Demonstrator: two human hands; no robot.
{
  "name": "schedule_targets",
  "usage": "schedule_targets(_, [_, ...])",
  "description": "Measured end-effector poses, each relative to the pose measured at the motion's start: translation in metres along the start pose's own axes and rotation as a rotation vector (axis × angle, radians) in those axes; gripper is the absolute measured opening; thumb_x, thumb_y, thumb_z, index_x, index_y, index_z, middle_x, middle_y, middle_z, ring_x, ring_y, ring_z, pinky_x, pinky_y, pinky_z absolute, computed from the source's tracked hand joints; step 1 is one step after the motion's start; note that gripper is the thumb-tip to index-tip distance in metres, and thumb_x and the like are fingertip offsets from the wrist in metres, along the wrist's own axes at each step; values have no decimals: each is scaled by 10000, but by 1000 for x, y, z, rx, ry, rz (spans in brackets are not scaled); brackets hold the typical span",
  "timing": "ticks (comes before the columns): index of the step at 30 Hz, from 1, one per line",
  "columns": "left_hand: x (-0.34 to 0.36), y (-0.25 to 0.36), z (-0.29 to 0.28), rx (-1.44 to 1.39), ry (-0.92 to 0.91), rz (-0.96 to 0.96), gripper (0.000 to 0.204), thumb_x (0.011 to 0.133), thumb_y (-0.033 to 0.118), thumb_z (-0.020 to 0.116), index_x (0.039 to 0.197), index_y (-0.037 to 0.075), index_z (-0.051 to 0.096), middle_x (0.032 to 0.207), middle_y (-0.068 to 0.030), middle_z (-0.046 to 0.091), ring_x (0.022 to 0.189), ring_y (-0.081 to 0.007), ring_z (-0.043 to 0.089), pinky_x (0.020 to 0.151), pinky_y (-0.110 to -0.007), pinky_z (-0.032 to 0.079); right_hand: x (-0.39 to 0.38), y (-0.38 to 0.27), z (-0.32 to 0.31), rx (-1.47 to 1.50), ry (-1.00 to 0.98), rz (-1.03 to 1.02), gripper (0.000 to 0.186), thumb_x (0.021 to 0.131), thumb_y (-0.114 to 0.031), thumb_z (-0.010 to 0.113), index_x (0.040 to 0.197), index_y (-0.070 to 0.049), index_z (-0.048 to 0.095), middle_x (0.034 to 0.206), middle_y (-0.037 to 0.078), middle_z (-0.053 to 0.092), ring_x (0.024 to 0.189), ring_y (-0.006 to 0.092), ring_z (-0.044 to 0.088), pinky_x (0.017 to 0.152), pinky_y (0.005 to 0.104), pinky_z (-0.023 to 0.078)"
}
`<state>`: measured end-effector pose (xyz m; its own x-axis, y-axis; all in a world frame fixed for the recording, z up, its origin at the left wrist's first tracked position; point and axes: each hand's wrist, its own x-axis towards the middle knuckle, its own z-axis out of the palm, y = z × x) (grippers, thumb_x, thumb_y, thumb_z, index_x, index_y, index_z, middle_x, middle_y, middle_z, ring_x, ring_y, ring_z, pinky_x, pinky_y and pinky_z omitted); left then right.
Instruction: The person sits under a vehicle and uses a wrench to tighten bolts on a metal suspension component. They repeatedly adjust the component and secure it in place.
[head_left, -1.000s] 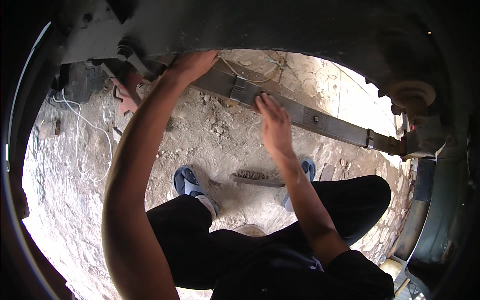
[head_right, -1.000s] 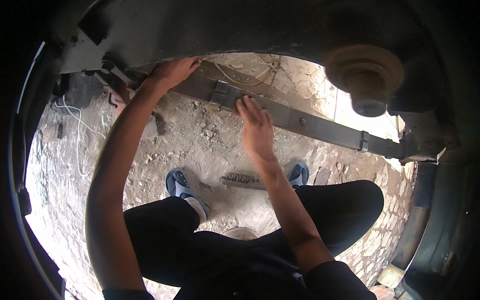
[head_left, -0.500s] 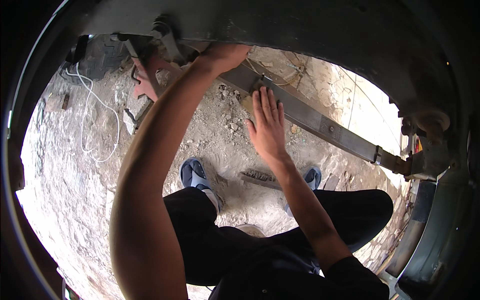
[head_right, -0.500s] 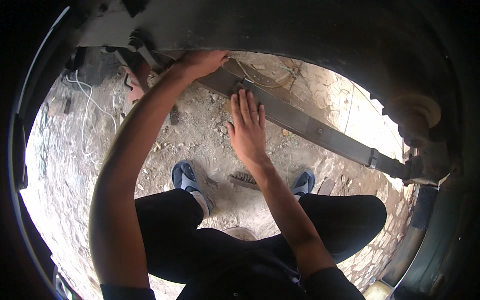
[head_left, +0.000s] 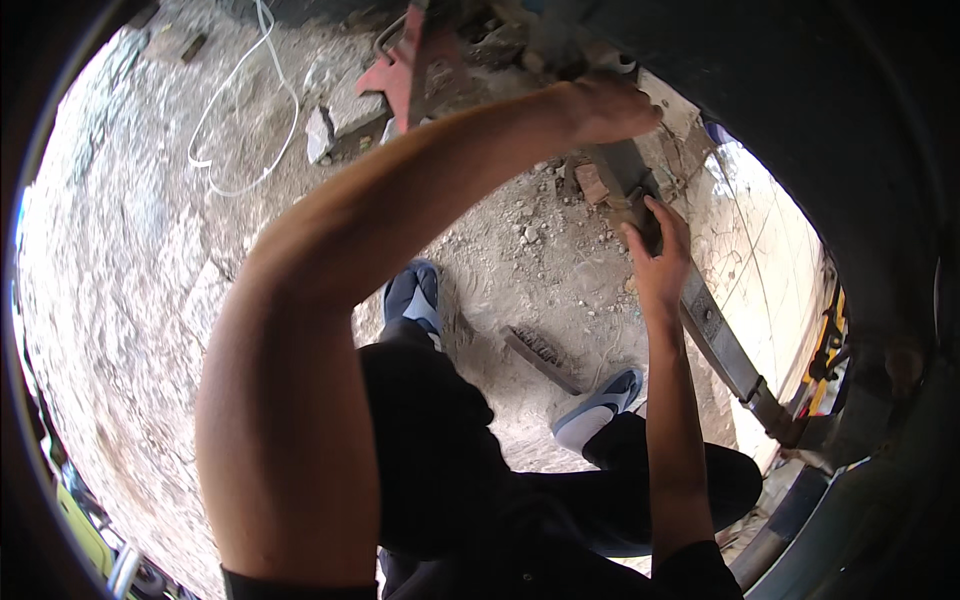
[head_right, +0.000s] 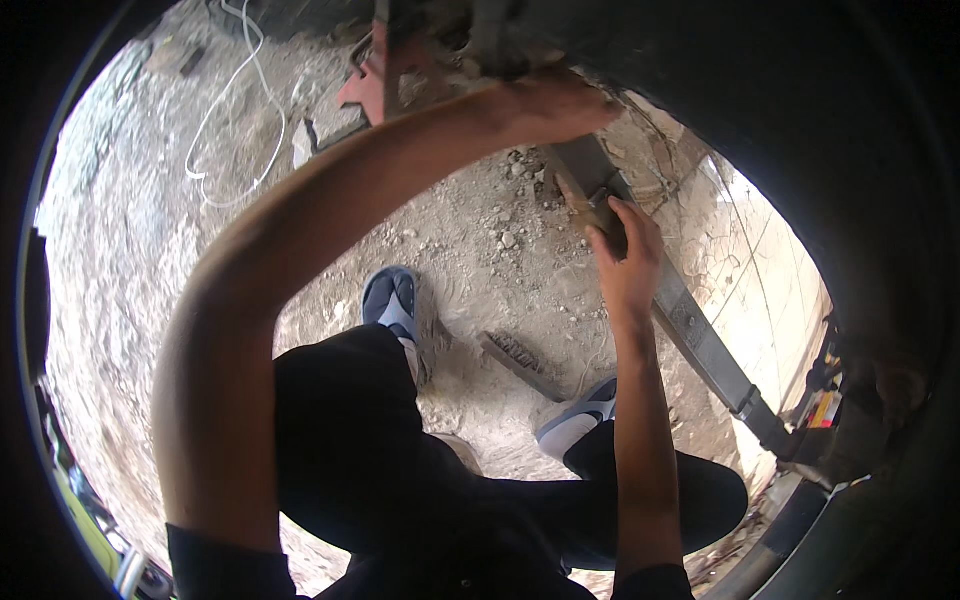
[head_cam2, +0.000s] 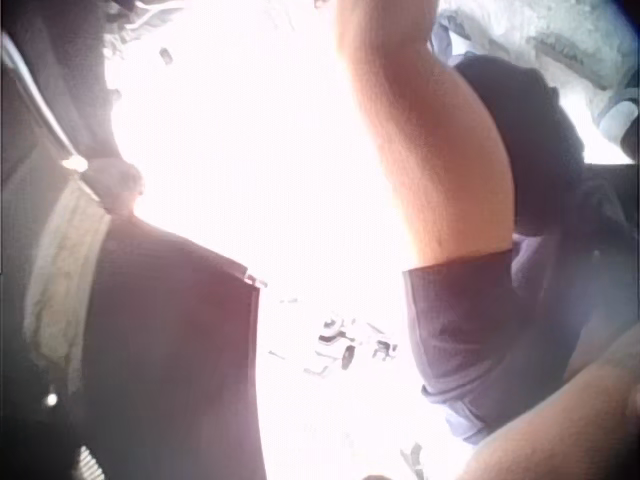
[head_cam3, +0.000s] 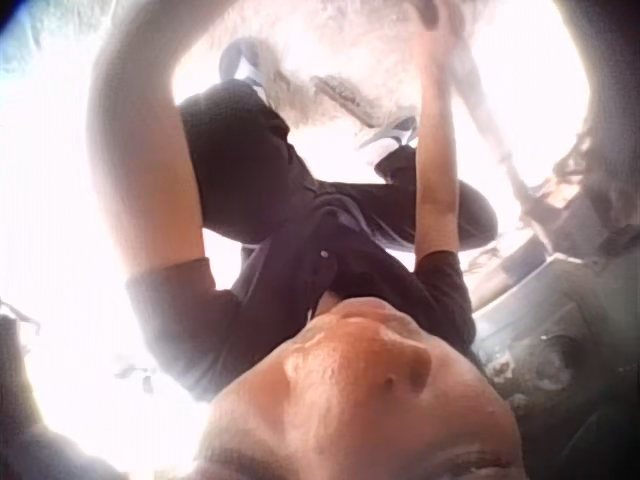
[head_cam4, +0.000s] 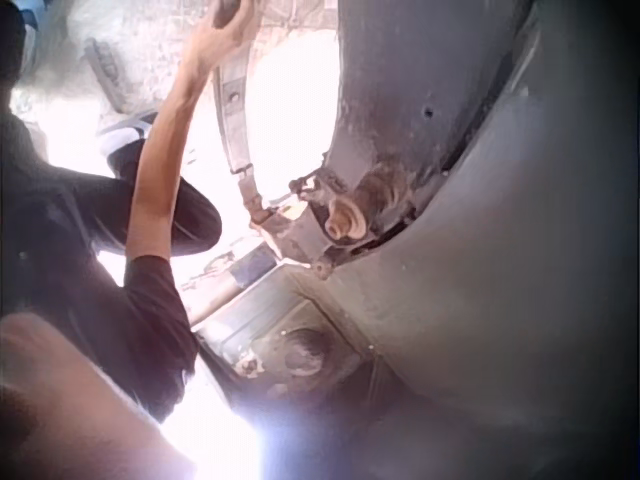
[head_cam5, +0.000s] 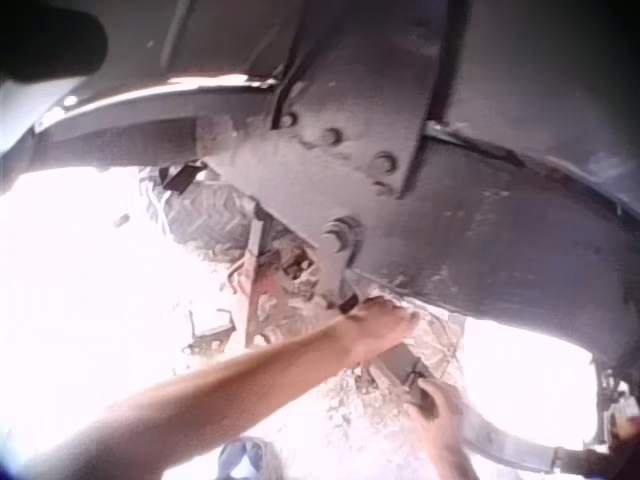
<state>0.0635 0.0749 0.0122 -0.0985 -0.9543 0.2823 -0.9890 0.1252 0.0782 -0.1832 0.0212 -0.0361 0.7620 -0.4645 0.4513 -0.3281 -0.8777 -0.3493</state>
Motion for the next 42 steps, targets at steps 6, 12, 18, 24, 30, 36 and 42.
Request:
schedule_targets(6, [-2, 0, 5, -151, 7, -125, 207, 879, 98, 573, 1069, 24, 604, 998, -166, 705, 987, -341, 687, 829, -427, 563, 3, 14, 9, -150, 72, -224, 490, 696, -175, 863, 1146, -144, 672, 1146, 45, 608, 1084, 282, 547, 920, 428, 462])
schedule_targets(12, [0, 1, 16, -182, 75, -135, 218, 882, 117, 574, 1089, 50, 590, 971, -156, 700, 947, -333, 691, 822, -430, 559, 12, 13, 15, -90, 63, -197, 467, 664, -226, 886, 1068, -134, 668, 1146, 42, 602, 1076, 272, 551, 918, 431, 457])
schedule_targets(18, [5, -20, 38, 29, 106, -71, 201, 919, 204, 585, 1065, 69, 558, 870, -166, 695, 864, -349, 689, 788, -469, 548, 19, -5, 21, -62, 139, -153, 455, 651, -260, 894, 1010, -126, 649, 1078, 56, 634, 1045, 277, 577, 903, 433, 450])
schedule_targets(24, [7, -2, 11, -43, -20, -184, 239, 952, 241, 565, 1137, 92, 570, 993, -162, 691, 930, -364, 669, 831, -471, 538, 20, -6, 20, 0, 156, -5, 473, 668, -278, 882, 1024, -128, 609, 1176, 66, 579, 1086, 276, 535, 958, 474, 398])
schedule_targets(30, [-2, -3, 25, -40, 145, -105, 264, 949, 262, 576, 1154, 97, 586, 1064, -137, 686, 986, -335, 670, 862, -444, 542, 16, 5, 23, 14, 8, -19, 748, 706, -323, 858, 1331, -125, 496, 1395, 92, 495, 1254, 300, 491, 1041, 485, 381])
schedule_targets(36, [1, -4, 23, -43, 50, -132, 274, 938, 269, 587, 1154, 102, 600, 1032, -115, 698, 939, -316, 689, 834, -426, 552, 20, -11, 17, -122, -31, 13, 742, 732, -361, 834, 1345, -115, 495, 1391, 102, 504, 1245, 315, 504, 1037, 487, 390])
schedule_targets(42, [7, -4, 23, 42, -12, -139, 256, 958, 276, 549, 1142, 106, 603, 1030, -112, 701, 956, -319, 683, 858, -431, 541, 25, 7, 15, -38, -80, -35, 730, 726, -384, 835, 1327, -133, 505, 1354, 95, 520, 1223, 310, 521, 1025, 480, 409])
